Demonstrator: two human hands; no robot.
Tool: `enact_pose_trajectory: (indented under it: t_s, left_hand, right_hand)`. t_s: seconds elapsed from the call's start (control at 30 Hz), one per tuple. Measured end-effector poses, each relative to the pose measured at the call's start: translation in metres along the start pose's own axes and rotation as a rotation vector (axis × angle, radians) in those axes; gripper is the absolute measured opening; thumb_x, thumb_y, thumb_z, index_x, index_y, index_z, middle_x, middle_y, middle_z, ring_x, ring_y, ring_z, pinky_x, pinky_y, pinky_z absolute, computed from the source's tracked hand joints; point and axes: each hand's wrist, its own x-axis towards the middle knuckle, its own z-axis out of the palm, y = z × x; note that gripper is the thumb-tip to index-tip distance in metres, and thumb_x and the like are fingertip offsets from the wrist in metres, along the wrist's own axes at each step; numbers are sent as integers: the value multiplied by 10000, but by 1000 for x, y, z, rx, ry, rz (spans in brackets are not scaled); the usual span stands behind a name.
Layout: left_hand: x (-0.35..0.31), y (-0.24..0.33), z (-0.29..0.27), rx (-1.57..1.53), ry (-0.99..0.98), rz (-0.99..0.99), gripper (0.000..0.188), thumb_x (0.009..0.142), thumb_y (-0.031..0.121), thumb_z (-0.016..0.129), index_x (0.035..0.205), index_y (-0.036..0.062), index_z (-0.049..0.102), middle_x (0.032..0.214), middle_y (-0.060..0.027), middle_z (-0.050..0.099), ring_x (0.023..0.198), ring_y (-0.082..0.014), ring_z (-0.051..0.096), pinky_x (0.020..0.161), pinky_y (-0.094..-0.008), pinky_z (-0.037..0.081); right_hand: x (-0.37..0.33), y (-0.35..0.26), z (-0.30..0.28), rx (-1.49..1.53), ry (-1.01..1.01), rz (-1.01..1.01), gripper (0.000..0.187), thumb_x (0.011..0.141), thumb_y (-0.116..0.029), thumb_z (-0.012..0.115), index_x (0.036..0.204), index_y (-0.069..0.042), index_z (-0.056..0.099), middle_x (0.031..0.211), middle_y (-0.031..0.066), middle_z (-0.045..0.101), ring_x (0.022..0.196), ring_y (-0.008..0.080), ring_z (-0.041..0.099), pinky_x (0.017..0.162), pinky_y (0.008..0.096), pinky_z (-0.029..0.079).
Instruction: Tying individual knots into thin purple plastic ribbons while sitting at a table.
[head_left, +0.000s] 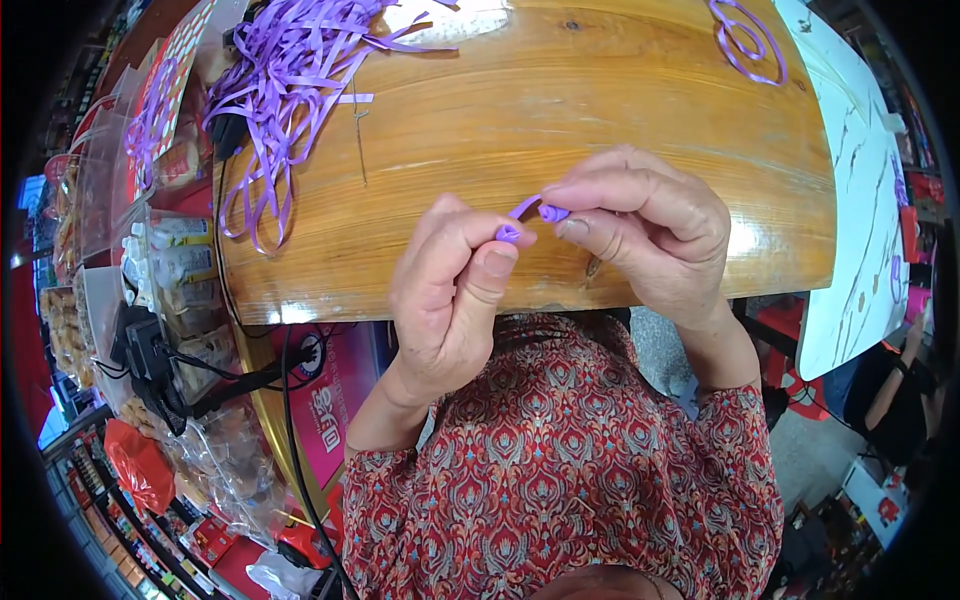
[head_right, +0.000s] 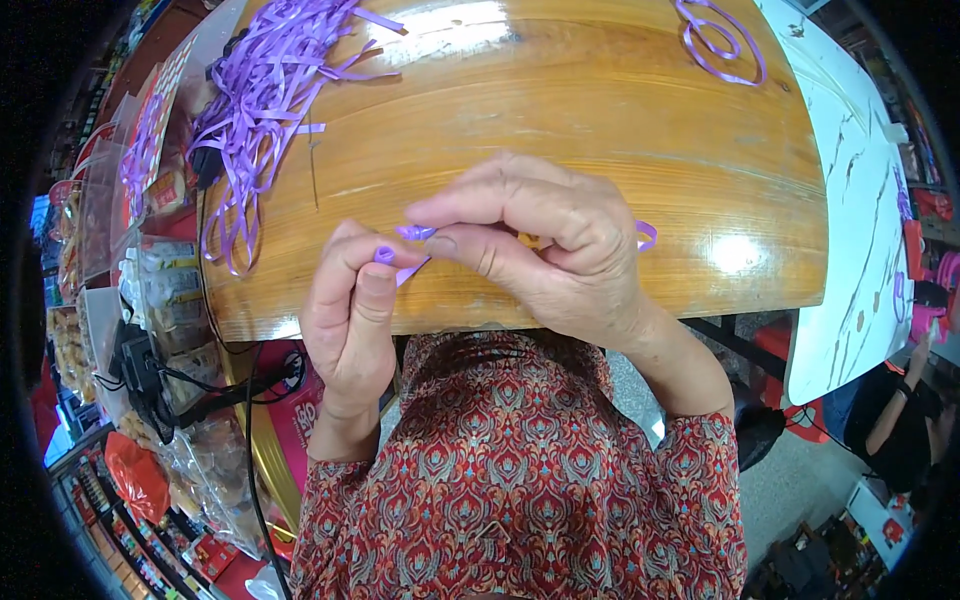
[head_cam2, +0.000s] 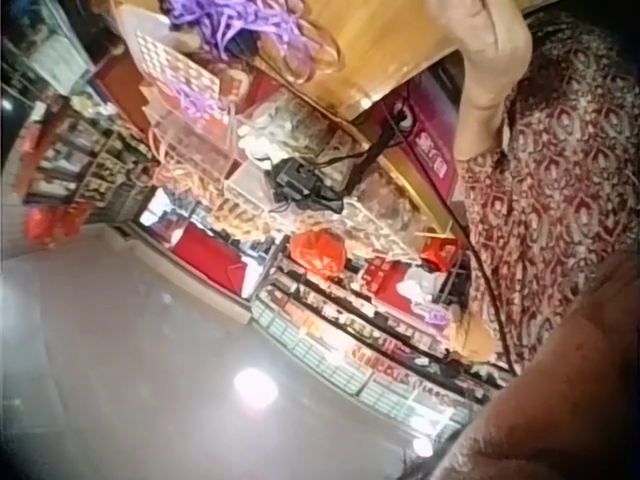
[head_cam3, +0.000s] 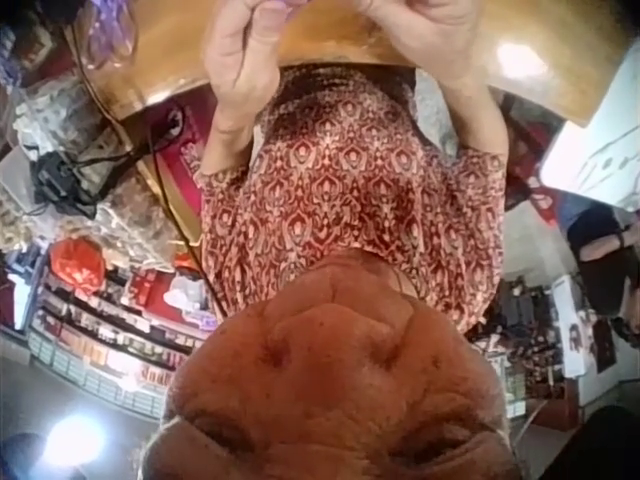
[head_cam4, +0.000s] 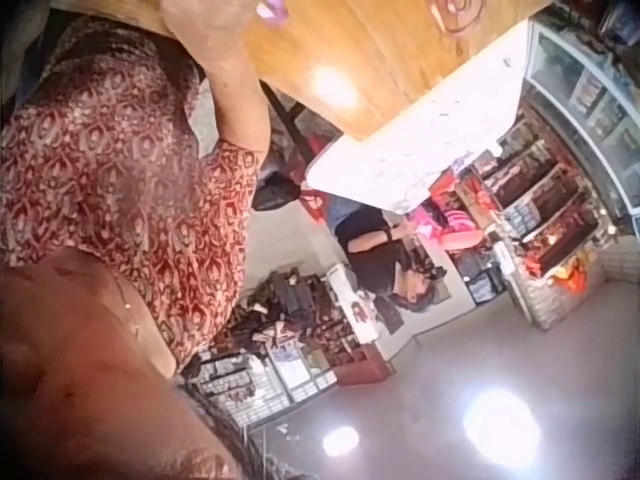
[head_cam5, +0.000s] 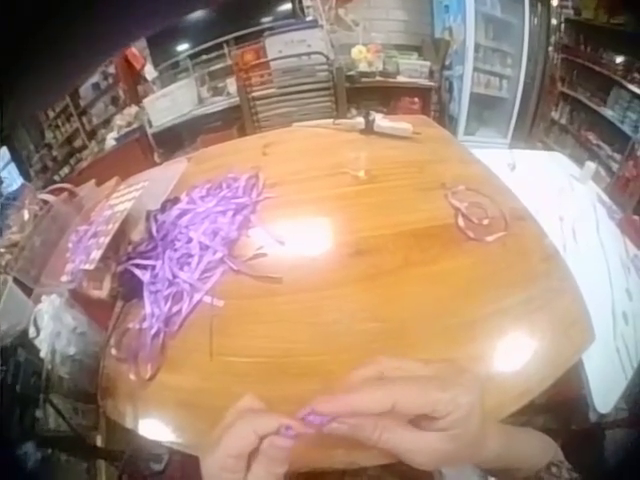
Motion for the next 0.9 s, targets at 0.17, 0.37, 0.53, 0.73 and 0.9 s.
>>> enact_pose_trajectory:
  t_s: [0.17,0.37,0.53,0.73,0.9]
  left_hand:
    - [1,2,2,0,85,17,124,820,46,644,932,0,615,755,-8,480,655,-103,395,571,-220,317]
    - [-4,-1,7,-80,183,-85,276,713,5,740,971,25,644,719,42,424,623,-53,349,539,-193,271]
    - [4,-5,9,-137,120,-89,300,691,4,748,981,28,674,700,41,451,612,-56,376,539,-193,283]
    - [4,-12,7,-273,52,-8,267,680,18,750,940,24,690,718,14,531,617,-61,427,560,-196,329]
    - [3,-14,12,-412,40,32,221,695,37,750,905,10,686,736,0,555,635,-63,472,576,-197,355]
  right_hand:
    - [-4,-1,4,-106,-7,-56,218,727,34,683,943,12,676,852,103,628,759,167,595,643,237,449]
    - [-4,0,2,-115,-2,-108,258,737,41,677,994,17,662,843,89,625,736,144,585,618,225,443]
    - [-10,2,7,-28,49,-23,415,757,72,655,1160,58,555,858,82,640,739,91,590,603,189,452]
    - [-6,-13,0,18,-67,87,461,761,64,660,1201,73,519,816,60,632,756,79,588,681,182,453]
    - [-8,-9,0,216,-87,287,470,764,64,651,1210,79,506,794,43,622,744,74,575,700,184,443]
